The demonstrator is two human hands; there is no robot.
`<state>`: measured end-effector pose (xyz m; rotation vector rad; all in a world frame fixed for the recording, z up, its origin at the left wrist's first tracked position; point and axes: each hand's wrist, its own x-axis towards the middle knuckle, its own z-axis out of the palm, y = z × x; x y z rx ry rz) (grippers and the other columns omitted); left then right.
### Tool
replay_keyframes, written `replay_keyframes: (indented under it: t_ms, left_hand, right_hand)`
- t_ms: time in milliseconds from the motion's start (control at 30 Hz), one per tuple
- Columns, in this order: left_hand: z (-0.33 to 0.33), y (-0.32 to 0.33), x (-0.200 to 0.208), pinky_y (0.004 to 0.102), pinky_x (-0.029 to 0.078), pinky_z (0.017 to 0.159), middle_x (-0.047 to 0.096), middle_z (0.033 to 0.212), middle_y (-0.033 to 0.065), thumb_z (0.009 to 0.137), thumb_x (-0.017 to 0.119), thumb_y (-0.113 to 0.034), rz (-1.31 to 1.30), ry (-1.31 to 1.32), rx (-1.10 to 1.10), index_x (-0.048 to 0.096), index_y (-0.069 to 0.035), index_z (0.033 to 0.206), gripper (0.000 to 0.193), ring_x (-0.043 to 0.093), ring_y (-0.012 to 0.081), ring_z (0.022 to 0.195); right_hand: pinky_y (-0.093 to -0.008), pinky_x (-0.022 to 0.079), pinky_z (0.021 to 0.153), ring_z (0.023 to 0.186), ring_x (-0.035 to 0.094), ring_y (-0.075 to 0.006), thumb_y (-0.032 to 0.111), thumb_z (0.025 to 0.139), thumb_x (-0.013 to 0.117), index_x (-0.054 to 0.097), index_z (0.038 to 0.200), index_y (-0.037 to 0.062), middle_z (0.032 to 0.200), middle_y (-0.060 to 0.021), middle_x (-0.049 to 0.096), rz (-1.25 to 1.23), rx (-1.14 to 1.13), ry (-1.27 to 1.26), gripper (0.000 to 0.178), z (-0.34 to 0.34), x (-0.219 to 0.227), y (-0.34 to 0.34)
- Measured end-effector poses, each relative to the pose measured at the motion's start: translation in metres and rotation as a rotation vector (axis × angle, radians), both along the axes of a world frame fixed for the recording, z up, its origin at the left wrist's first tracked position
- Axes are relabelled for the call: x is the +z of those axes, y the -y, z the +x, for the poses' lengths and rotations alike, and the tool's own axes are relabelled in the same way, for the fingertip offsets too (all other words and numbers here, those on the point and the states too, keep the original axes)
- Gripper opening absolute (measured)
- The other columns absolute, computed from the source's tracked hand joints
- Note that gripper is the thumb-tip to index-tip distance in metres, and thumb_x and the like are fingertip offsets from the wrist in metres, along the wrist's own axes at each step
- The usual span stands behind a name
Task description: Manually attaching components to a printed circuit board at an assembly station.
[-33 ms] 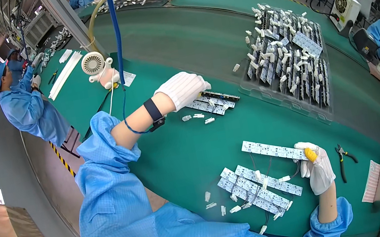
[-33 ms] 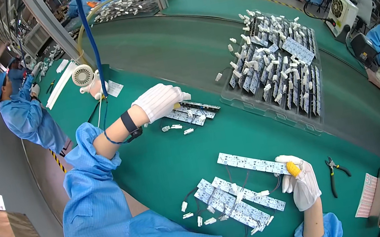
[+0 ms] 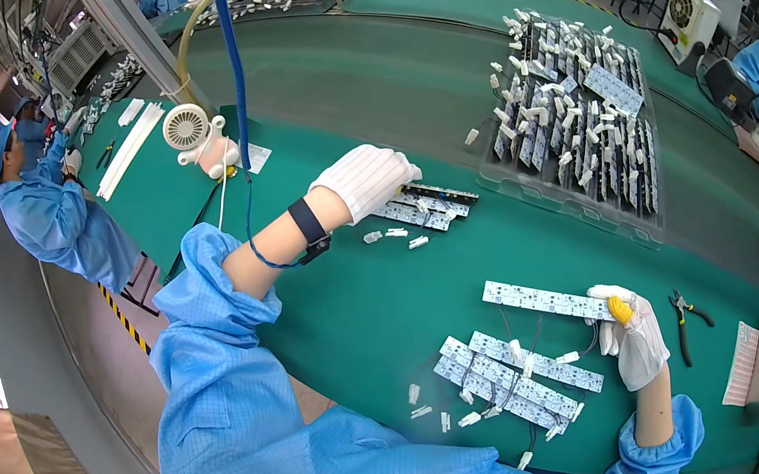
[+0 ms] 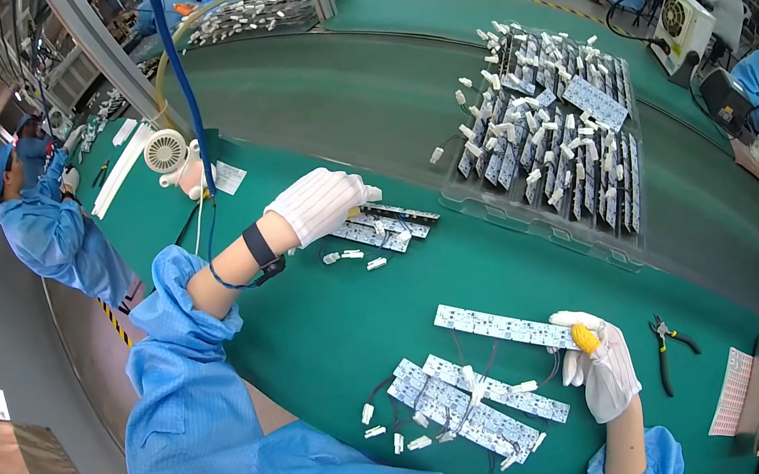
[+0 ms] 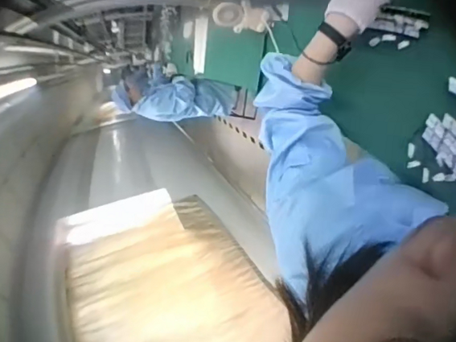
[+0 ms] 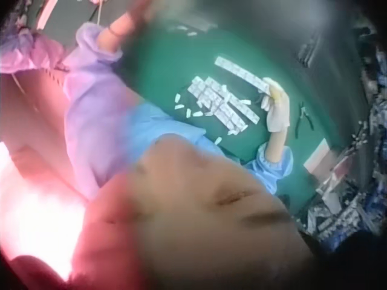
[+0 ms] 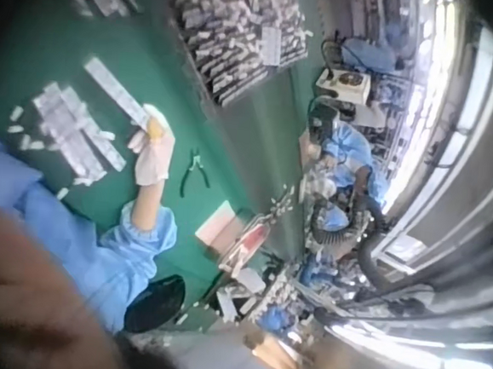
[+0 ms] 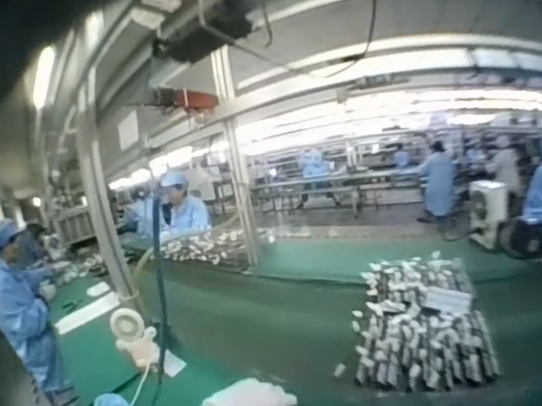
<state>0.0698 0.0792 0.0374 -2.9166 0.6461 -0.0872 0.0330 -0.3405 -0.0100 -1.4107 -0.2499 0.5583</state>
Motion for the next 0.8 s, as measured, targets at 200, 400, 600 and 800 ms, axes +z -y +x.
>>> replay_keyframes:
  t_ms: [200,400,600,800]
  left_hand:
    - [0.004,-0.006,-0.003,0.0357,0.051,0.061,0.062,0.074,0.01,0.08,0.058,-0.011,0.053,0.051,-0.035,0.067,-0.011,0.096,0.019,0.064,0.0269,0.069]
    - [0.004,-0.01,-0.008,0.0347,0.05,0.06,0.063,0.077,0.0088,0.08,0.059,-0.013,0.037,0.146,-0.009,0.067,-0.013,0.099,0.02,0.064,0.0256,0.07]
    - [-0.001,-0.012,0.006,0.0371,0.052,0.071,0.065,0.096,0.0094,0.08,0.063,-0.011,-0.136,0.083,0.003,0.063,-0.013,0.113,0.033,0.064,0.0267,0.085]
    - [0.002,-0.017,-0.011,0.0363,0.052,0.075,0.064,0.101,0.01,0.079,0.062,-0.008,-0.097,-0.119,-0.039,0.058,-0.013,0.123,0.045,0.063,0.0281,0.089]
  right_hand:
    - [-0.0186,0.041,0.042,0.049,0.056,-0.0103,0.061,0.077,0.065,0.058,0.114,-0.0045,0.086,-0.0112,0.064,0.011,0.0,0.004,0.076,0.002,-0.001,-0.002]
    - [-0.0191,0.041,0.042,0.05,0.057,-0.0109,0.058,0.079,0.064,0.058,0.114,-0.0037,0.086,-0.0114,0.064,0.016,0.019,0.011,0.071,0.004,-0.004,0.0]
    - [-0.0191,0.041,0.042,0.049,0.057,-0.0114,0.052,0.083,0.063,0.059,0.114,-0.0033,0.085,-0.0118,0.065,-0.013,-0.013,-0.026,0.063,0.004,0.0,-0.002]
    - [-0.0186,0.042,0.042,0.049,0.057,-0.0115,0.052,0.083,0.063,0.059,0.114,-0.0029,0.085,-0.0123,0.065,-0.006,-0.028,-0.017,0.062,0.002,-0.002,-0.003]
